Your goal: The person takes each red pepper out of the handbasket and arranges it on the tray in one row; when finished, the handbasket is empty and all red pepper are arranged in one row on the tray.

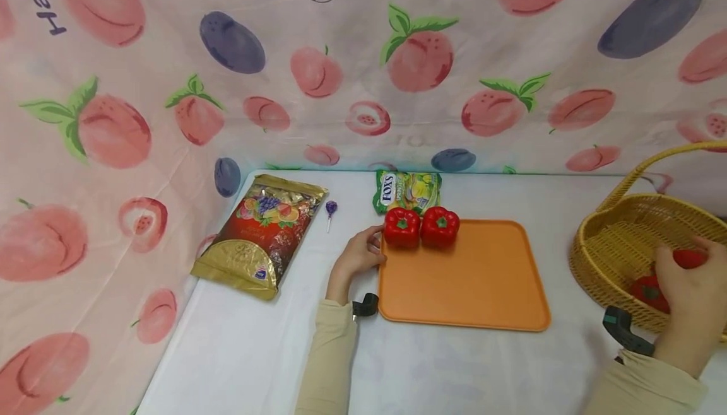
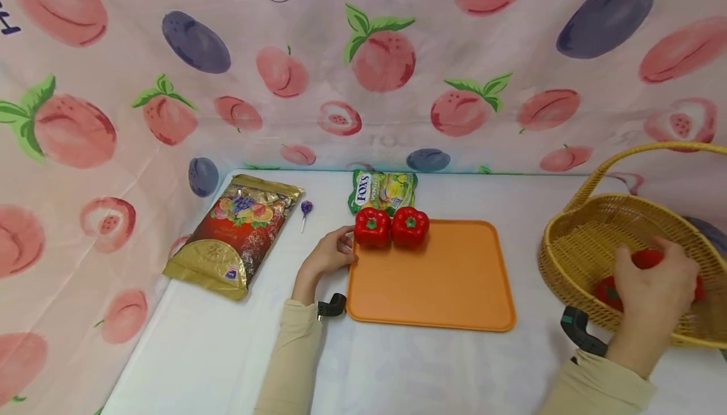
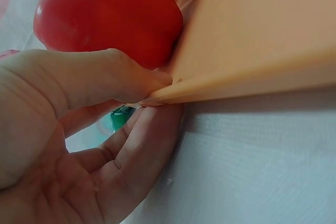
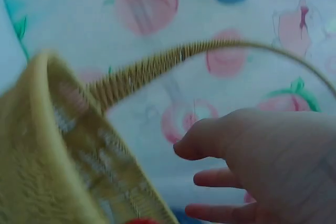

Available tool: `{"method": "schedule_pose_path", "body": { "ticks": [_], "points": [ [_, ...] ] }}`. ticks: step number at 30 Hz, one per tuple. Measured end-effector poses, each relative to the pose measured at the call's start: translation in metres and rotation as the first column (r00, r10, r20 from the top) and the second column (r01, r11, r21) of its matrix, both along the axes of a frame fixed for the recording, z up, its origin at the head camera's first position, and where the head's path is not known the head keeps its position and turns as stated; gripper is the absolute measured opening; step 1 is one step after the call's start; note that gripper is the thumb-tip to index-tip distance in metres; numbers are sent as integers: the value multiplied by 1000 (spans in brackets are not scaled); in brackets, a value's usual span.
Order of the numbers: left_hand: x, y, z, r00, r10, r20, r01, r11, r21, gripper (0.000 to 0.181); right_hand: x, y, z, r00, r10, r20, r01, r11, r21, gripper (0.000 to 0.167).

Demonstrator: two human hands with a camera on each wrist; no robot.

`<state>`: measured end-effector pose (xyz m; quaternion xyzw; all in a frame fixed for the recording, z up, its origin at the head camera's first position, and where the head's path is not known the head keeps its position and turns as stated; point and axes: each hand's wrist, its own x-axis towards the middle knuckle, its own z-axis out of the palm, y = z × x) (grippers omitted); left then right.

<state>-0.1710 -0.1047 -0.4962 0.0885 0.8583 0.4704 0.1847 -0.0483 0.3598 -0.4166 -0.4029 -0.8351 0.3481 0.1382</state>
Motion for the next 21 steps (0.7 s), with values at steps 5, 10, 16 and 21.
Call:
{"method": "schedule_pose_path", "body": {
  "ticks": [5, 10, 16, 21],
  "points": [
    [-1, 0, 0, 1000, 7, 6, -7, 1000, -6, 69, 9, 15, -3, 998, -28, 57, 31, 998, -49, 69],
    [0, 2, 0, 1000, -2, 8, 2, 1000, -2, 69, 13, 21, -6, 998, -45, 38, 47, 998, -37, 67],
    [1, 1, 0, 1000, -3, -5, 3, 1000, -9, 68, 16, 27, -8, 997, -66, 37, 68, 996, -62, 69],
    [0, 0, 1, 1000, -4, -11, 4, 1000, -17, 67, 20, 28, -5, 996, -64, 68, 71, 991, -112, 71]
  ]
}}
